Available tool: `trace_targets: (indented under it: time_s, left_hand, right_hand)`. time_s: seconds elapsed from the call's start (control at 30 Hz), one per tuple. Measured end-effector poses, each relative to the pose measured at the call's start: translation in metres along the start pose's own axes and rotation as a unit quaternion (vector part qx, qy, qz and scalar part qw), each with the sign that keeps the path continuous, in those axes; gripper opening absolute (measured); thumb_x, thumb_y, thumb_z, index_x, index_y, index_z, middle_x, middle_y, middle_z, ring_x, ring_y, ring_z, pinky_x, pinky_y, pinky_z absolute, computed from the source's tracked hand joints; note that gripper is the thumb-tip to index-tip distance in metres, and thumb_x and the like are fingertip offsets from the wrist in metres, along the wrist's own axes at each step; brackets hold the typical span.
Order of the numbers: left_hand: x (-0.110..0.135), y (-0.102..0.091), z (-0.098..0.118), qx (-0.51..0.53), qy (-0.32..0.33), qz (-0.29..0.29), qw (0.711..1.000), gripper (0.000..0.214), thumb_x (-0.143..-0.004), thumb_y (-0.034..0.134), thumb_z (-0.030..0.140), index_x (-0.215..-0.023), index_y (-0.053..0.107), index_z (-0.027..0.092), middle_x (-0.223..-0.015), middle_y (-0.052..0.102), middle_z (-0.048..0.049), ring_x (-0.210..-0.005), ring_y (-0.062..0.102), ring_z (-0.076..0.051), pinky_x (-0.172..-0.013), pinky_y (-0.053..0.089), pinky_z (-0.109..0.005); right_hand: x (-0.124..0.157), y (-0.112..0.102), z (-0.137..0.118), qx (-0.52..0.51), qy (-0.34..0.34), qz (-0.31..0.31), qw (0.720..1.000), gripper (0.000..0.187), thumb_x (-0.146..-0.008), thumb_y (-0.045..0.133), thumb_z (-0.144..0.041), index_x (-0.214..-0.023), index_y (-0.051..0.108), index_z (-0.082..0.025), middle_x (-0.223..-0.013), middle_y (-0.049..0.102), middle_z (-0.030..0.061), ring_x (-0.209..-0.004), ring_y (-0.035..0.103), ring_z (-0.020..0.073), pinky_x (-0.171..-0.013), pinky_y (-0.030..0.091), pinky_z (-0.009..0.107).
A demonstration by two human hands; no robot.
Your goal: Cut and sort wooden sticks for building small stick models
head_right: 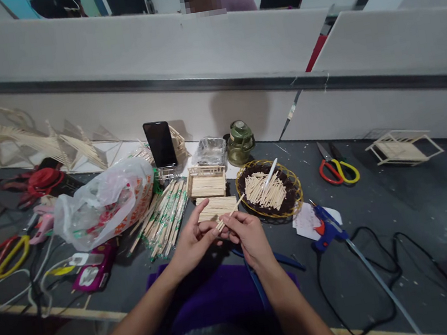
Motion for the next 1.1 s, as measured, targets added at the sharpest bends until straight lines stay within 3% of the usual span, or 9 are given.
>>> trace_targets:
  time_s: [0.17,0.37,0.67,0.83,1.1]
  left_hand:
    - [0.002,0.001,0.001,-0.003,-0.007,-0.022,1.000,0.085,-0.083,0.067,0.026,-0.151,0.017,0.025,-0.094,0.070,-0.0053,-0.083,0.067,-0.017,-0.074,0.051,-0.028]
    - [0.001,-0.003,0.000,-0.019,-0.001,-0.009,1.000,0.082,-0.084,0.065,0.025,-0.151,0.019,0.023,-0.085,0.070,-0.0025,-0.074,0.064,-0.015,-0.074,0.052,-0.029]
    - [0.003,-0.002,0.003,-0.036,-0.001,-0.025,0.999,0.080,-0.086,0.063,0.024,-0.152,0.018,0.024,-0.089,0.070,-0.0033,-0.081,0.066,-0.017,-0.075,0.052,-0.029]
    - [0.003,-0.005,0.003,-0.068,0.010,0.005,0.998,0.077,-0.086,0.063,0.028,-0.151,0.021,0.022,-0.083,0.071,-0.0024,-0.075,0.066,-0.015,-0.074,0.051,-0.028]
    - [0.002,-0.010,0.003,-0.023,-0.012,0.062,0.998,0.080,-0.083,0.067,0.029,-0.149,0.022,0.019,-0.077,0.072,-0.0016,-0.073,0.070,-0.017,-0.068,0.054,-0.029]
  right_hand:
    - [0.003,0.001,0.004,-0.034,0.018,-0.001,0.999,0.025,-0.069,0.081,-0.035,-0.078,0.071,-0.013,-0.063,0.060,0.0008,-0.050,0.047,0.0045,-0.039,0.025,0.014]
    - [0.008,0.007,0.005,-0.038,0.032,-0.009,0.999,0.025,-0.071,0.079,-0.036,-0.078,0.070,-0.014,-0.060,0.058,-0.0002,-0.049,0.043,0.0044,-0.038,0.024,0.013]
    - [0.008,0.006,0.000,-0.007,0.009,-0.009,1.000,0.026,-0.071,0.079,-0.036,-0.075,0.070,-0.013,-0.061,0.058,0.0005,-0.049,0.037,0.0041,-0.039,0.025,0.014]
    - [0.007,0.006,-0.002,0.014,-0.010,-0.003,1.000,0.026,-0.072,0.079,-0.038,-0.078,0.071,-0.013,-0.060,0.057,0.0004,-0.049,0.041,0.0051,-0.040,0.025,0.016]
    - [0.009,0.000,0.000,0.038,-0.017,-0.011,0.999,0.029,-0.075,0.076,-0.042,-0.087,0.073,-0.016,-0.066,0.055,-0.0011,-0.049,0.035,0.0048,-0.039,0.026,0.017]
Point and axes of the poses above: each hand's wrist, its own x-axis away from the middle knuckle, its own y-axis out of the palm, z = x × y, the point moved 8 cm from there along -x, towards the middle knuckle
